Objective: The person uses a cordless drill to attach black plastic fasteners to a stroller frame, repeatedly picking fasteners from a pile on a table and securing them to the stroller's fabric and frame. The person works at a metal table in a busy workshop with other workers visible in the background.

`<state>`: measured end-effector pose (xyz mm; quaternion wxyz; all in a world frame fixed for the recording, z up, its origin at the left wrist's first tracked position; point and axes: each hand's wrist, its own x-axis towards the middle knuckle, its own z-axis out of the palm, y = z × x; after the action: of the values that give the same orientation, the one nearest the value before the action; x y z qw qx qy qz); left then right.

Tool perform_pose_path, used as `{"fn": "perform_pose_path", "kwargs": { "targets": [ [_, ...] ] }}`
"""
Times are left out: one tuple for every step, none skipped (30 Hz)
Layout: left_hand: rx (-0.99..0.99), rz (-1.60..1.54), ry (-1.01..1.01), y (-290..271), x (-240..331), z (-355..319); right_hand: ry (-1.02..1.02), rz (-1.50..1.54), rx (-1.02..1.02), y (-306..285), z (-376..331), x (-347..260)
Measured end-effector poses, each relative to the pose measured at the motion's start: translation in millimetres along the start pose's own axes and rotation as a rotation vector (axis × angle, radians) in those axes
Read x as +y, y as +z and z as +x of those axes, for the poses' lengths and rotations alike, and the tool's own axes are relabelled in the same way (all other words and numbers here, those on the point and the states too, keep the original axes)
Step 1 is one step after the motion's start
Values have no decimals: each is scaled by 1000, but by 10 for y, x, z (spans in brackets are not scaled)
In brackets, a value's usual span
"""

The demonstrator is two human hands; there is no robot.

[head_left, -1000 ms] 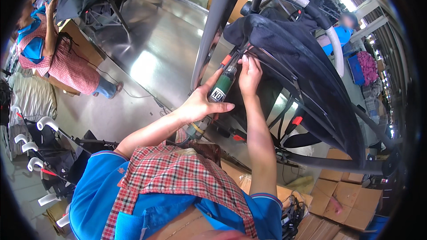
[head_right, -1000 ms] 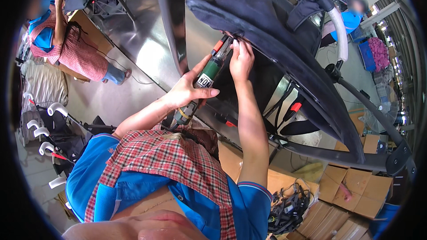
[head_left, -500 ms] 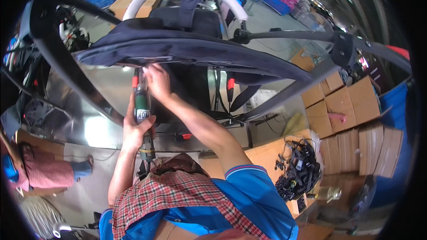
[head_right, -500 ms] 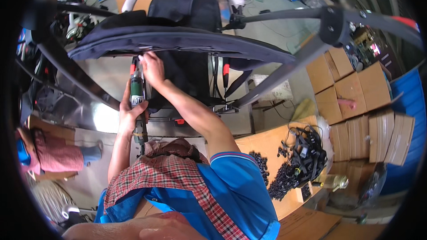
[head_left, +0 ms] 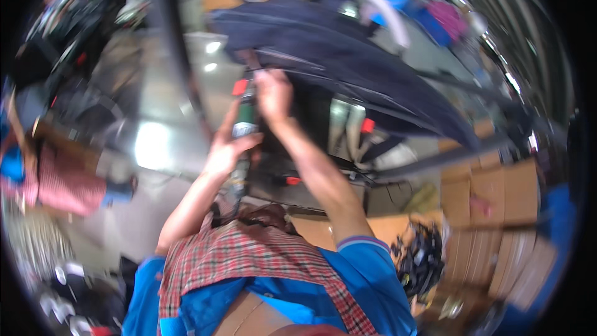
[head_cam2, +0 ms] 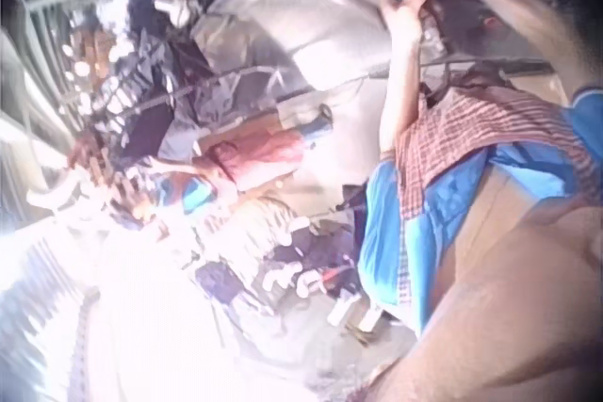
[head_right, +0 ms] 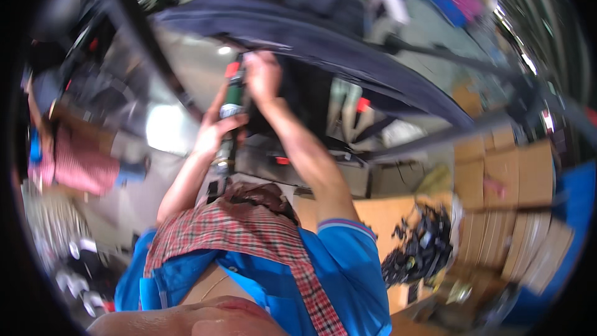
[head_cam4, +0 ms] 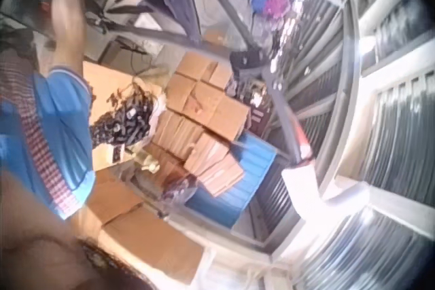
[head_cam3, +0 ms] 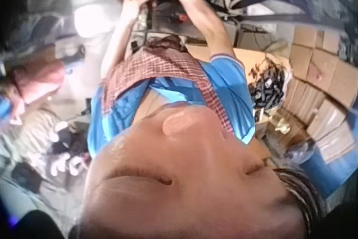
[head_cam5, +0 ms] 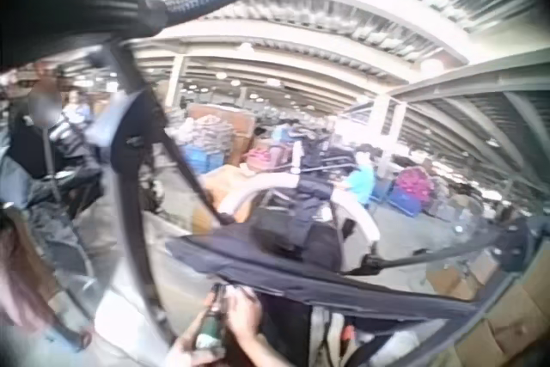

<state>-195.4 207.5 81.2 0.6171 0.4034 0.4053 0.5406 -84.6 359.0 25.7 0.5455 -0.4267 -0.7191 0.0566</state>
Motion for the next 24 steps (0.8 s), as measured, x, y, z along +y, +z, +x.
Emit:
{"fn": "perform_pose_path", "kwargs": {
  "targets": [
    [-28, -16, -11, 17, 10, 3, -41, -37, -16, -77, 14, 53],
    [-56, -70, -48, -30, -36, 3, -118, 22, 3, -79, -14, 151],
    [-81, -103, -32, -67, -3, 0, -75, 65, -35, -75, -12, 144],
    [-69, -13, -107, -137, 25, -13, -37, 91, -64, -97, 14, 120],
    [-86, -54, -100, -211, 44, -63, -54, 131, -74, -82, 43, 96],
    [-120, -90, -97, -232, 42, -136, -64, 159, -72, -109, 40, 98],
    [-170, -115, -112, -261, 54, -239, -75, 180, -101, -118, 36, 110],
    [-213, -117, -120, -303, 98, -350, -107, 142, -124, -113, 48, 147],
    [-253, -105, -113, -354, 113, -444, -123, 126, -127, -113, 59, 108],
    [-292, -92, -107, -397, 107, -530, -139, 110, -128, -108, 64, 65],
    [-326, -100, -92, -424, 89, -605, -113, 85, -104, -85, 65, 11],
    [-352, 30, -62, -490, 113, -623, -104, 14, -84, -37, 92, -21],
    [-381, 156, -35, -536, 119, -659, -96, -54, -63, -25, 90, -42],
    [-381, 294, 105, -534, 0, -679, -88, -119, -41, -38, 69, -54],
    [-416, 288, 126, -550, -50, -685, -151, -167, 5, -20, 108, -77],
    [-429, 320, 177, -575, -55, -696, -217, -198, 57, -18, 126, -111],
    [-441, 297, 139, -546, -34, -717, -183, -171, 40, -24, 111, -83],
    [-438, 298, 185, -604, -122, -700, -159, -176, 20, -14, 117, -91],
    [-501, 77, -33, -565, 45, -749, -165, -208, 8, -39, 102, -3],
    [-516, 99, -53, -584, 62, -745, -172, -241, -4, -17, 113, 35],
    [-507, 110, 10, -568, 26, -724, -167, -243, -5, -34, 123, 32],
    [-502, 119, 73, -579, 18, -720, -162, -249, -4, -26, 152, 17],
    [-506, 119, 49, -617, 25, -745, -172, -247, 3, 23, 185, 12],
    [-517, 120, 19, -625, 87, -771, -167, -241, -13, 13, 192, 3]
  ]
}}
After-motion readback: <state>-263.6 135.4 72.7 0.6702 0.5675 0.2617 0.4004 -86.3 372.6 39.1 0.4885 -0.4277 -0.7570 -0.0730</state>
